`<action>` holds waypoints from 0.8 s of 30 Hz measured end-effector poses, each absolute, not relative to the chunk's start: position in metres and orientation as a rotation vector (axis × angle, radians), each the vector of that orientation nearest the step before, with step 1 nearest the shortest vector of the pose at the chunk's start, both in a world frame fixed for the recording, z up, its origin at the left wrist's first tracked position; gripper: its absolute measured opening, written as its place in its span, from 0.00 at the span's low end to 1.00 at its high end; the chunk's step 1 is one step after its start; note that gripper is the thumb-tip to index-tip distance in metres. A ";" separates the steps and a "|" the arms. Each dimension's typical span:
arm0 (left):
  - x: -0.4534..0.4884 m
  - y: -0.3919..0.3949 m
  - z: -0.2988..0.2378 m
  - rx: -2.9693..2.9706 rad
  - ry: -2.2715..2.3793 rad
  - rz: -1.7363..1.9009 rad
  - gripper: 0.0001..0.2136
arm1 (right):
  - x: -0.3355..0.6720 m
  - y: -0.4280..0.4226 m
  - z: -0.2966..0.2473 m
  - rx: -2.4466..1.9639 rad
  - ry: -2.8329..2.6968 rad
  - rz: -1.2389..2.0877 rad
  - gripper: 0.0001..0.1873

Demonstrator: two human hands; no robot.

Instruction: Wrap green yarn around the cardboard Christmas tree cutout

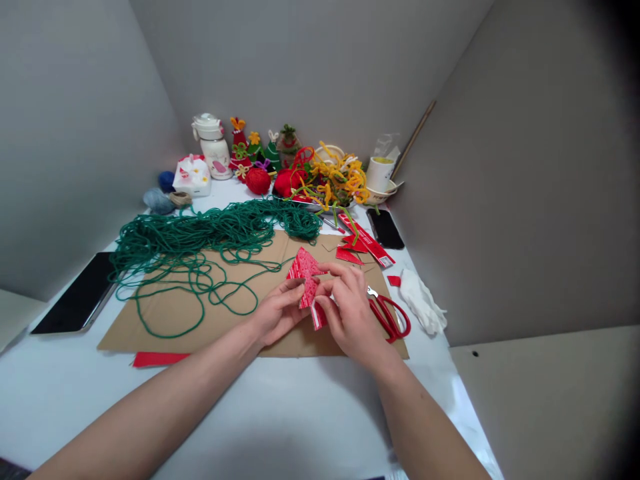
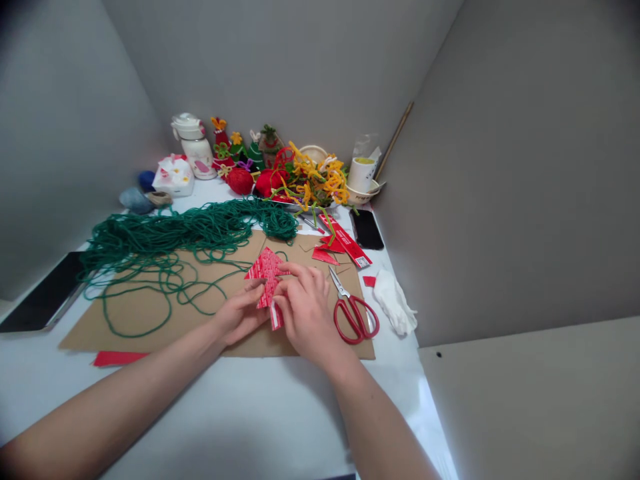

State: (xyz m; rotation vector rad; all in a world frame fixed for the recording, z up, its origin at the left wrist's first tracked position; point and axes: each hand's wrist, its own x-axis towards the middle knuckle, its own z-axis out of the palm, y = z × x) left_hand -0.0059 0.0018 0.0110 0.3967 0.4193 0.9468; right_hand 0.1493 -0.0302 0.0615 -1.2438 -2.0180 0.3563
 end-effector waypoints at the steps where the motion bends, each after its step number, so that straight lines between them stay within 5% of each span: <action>1: -0.006 0.003 0.011 0.401 0.427 0.951 0.07 | 0.151 -0.031 0.062 -1.217 -1.978 0.339 0.05; 11: -0.012 0.005 0.014 0.288 0.257 0.858 0.12 | 0.180 -0.010 0.058 -1.376 -1.417 -0.023 0.04; 17: -0.015 0.002 0.016 0.287 0.211 0.760 0.14 | 0.189 0.004 0.042 -1.488 -1.546 0.043 0.12; 24: -0.018 -0.002 0.013 0.448 0.146 0.627 0.15 | 0.191 0.012 0.033 -1.494 -1.519 0.099 0.08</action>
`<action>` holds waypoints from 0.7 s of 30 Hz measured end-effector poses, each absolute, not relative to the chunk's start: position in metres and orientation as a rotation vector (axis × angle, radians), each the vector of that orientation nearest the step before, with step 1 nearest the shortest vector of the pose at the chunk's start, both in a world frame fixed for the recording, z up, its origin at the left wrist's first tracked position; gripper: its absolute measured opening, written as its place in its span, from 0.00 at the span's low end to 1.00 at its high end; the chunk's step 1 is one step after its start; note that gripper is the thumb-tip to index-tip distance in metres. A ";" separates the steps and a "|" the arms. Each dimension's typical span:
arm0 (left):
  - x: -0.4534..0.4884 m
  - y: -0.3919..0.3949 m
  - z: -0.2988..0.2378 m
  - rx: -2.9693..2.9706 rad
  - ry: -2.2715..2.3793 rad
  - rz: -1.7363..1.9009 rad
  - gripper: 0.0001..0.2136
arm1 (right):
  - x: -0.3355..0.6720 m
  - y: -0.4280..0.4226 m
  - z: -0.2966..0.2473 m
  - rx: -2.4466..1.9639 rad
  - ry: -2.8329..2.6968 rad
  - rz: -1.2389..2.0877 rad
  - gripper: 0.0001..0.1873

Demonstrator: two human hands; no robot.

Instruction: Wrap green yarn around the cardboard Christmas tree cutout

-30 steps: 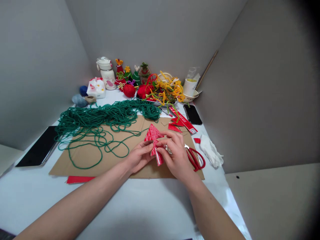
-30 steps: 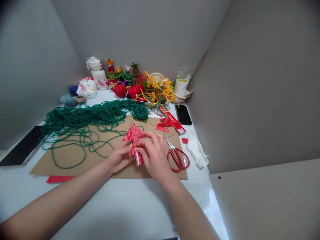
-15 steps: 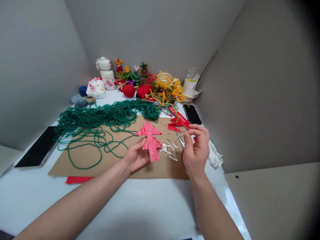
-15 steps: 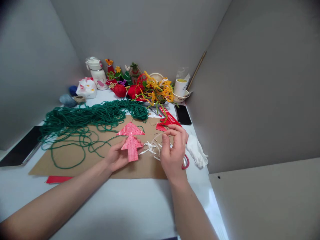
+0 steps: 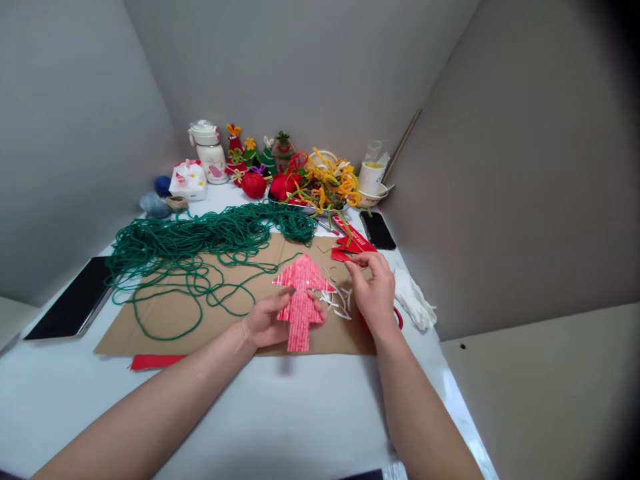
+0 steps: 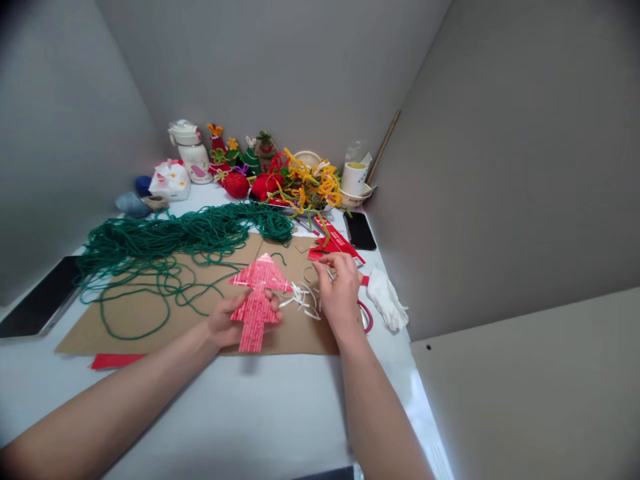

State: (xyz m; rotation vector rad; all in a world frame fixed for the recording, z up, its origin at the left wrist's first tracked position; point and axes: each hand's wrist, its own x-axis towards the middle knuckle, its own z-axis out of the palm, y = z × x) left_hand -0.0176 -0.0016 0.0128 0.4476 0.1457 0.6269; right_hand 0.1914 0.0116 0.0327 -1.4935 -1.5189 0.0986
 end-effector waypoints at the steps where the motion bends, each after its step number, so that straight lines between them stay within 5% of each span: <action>1: -0.019 -0.003 0.012 0.492 0.123 0.550 0.16 | 0.191 0.012 0.032 -1.490 -1.518 0.109 0.10; 5: -0.024 -0.007 0.012 0.658 0.032 0.207 0.19 | 0.188 0.012 0.031 -1.481 -1.594 0.151 0.18; 8: -0.026 -0.009 0.014 0.733 0.021 0.094 0.20 | 0.184 0.013 0.028 -1.437 -1.630 0.108 0.09; 21: -0.025 -0.007 0.011 0.738 -0.050 0.056 0.20 | 0.156 0.041 0.042 -1.790 -2.104 0.173 0.10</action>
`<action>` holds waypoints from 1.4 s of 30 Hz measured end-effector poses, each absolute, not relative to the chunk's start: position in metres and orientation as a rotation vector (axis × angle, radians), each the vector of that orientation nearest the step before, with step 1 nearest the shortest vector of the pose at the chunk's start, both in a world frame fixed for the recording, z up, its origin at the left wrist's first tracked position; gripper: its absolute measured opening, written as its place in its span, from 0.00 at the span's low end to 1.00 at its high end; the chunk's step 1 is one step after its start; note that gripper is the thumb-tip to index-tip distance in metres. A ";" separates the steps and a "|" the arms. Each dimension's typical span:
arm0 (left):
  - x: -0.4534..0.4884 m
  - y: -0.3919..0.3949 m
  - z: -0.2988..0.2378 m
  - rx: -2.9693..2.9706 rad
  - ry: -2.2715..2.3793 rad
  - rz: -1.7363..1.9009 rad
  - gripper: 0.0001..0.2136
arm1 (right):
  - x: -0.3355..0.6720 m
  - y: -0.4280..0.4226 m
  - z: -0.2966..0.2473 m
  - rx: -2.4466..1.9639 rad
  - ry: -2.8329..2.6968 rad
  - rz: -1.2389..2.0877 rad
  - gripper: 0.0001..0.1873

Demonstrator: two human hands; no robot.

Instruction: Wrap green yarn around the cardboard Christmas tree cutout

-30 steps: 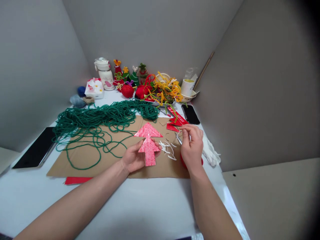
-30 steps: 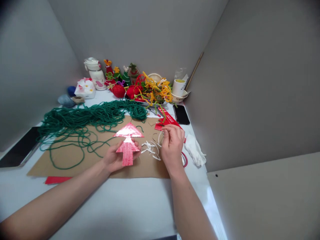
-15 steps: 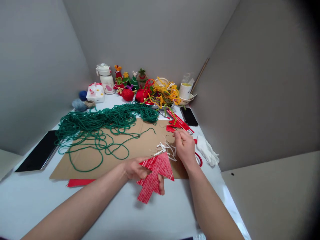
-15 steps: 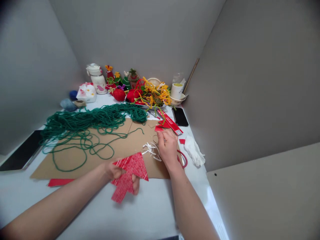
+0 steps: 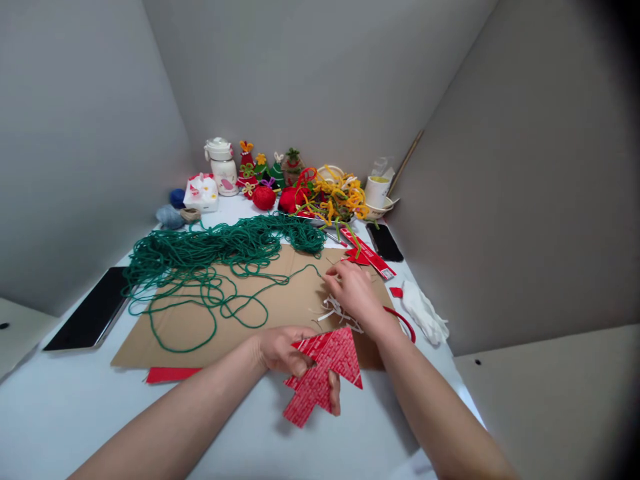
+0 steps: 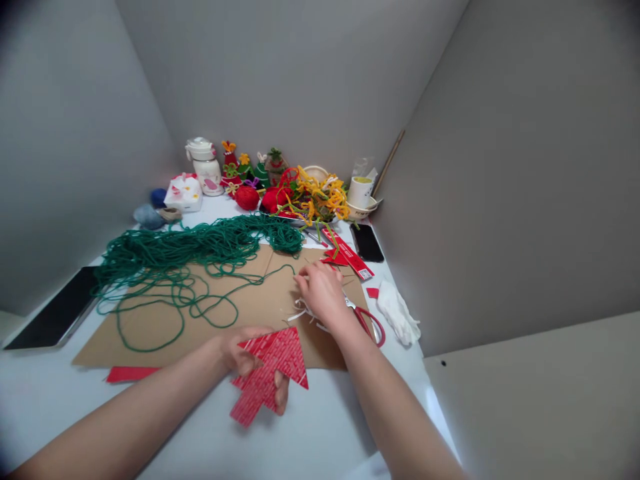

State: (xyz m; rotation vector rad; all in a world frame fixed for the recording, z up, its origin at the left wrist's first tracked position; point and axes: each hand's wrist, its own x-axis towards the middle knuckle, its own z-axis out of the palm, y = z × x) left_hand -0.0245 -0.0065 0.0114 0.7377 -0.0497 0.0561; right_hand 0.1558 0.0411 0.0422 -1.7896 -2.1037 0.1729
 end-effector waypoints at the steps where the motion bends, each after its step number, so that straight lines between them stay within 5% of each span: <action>1: -0.024 -0.007 0.012 0.735 -0.044 0.066 0.20 | 0.150 0.048 0.044 -1.849 -2.145 0.144 0.11; 13: -0.022 -0.007 0.018 0.707 -0.030 0.171 0.19 | 0.142 0.058 0.060 -1.625 -2.088 0.330 0.09; 19: -0.025 -0.010 0.013 0.705 -0.017 0.179 0.20 | 0.143 0.037 0.086 -0.876 -1.381 0.915 0.08; 30: -0.046 -0.035 0.015 0.363 0.134 0.562 0.15 | 0.143 0.008 0.075 -0.859 -0.974 1.527 0.10; 35: -0.055 -0.039 0.006 0.240 0.173 0.638 0.13 | 0.143 -0.002 0.061 -0.938 -1.083 1.528 0.15; 42: -0.057 -0.037 -0.004 0.325 0.068 0.535 0.16 | 0.146 -0.015 0.060 -1.058 -1.226 1.271 0.08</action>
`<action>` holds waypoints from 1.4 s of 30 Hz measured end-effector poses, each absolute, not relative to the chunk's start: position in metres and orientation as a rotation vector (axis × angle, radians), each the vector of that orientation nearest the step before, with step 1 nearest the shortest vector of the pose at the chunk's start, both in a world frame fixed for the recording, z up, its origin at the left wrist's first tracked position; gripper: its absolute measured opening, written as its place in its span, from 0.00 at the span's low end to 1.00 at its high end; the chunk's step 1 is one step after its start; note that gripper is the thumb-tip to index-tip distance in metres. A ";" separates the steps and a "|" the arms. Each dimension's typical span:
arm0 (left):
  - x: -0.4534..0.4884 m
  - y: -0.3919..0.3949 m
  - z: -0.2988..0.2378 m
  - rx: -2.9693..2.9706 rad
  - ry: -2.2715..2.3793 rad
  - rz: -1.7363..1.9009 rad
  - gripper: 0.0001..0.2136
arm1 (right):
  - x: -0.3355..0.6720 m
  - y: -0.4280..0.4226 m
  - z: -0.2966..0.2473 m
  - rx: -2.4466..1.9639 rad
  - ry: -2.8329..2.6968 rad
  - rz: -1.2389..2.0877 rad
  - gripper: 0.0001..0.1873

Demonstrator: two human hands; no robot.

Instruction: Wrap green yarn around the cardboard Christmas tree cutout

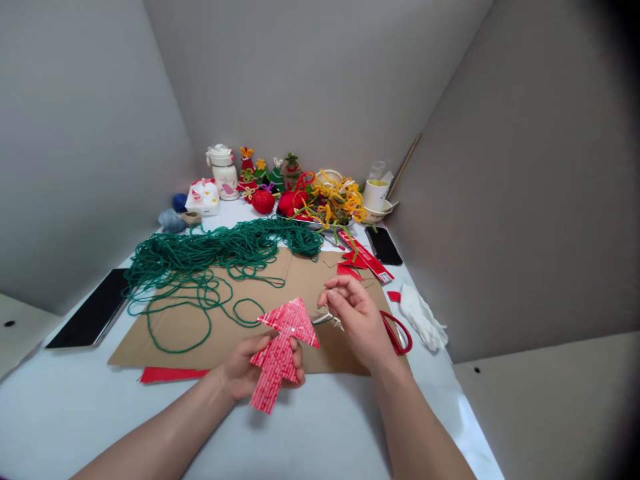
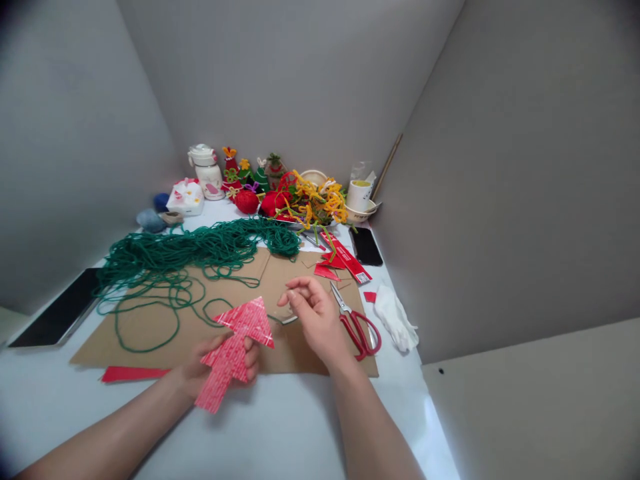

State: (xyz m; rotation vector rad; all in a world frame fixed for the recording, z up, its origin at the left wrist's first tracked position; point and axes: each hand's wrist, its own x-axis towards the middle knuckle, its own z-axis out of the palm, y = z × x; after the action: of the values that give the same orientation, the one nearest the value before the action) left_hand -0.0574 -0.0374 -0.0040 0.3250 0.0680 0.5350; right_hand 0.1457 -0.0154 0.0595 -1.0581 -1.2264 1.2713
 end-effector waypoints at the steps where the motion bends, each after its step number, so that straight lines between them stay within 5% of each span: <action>1: -0.057 -0.038 -0.004 0.329 0.053 0.532 0.16 | 0.146 -0.017 0.061 -1.058 -1.233 1.263 0.08; 42: -0.063 -0.040 0.013 0.536 0.426 0.498 0.18 | 0.159 -0.031 0.077 -1.119 -2.098 0.490 0.05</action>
State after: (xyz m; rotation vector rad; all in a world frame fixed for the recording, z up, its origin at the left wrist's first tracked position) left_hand -0.0634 -0.0397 0.0135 0.5362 0.4256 0.4982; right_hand 0.1589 -0.0313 0.0774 -1.1186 -2.0977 0.4900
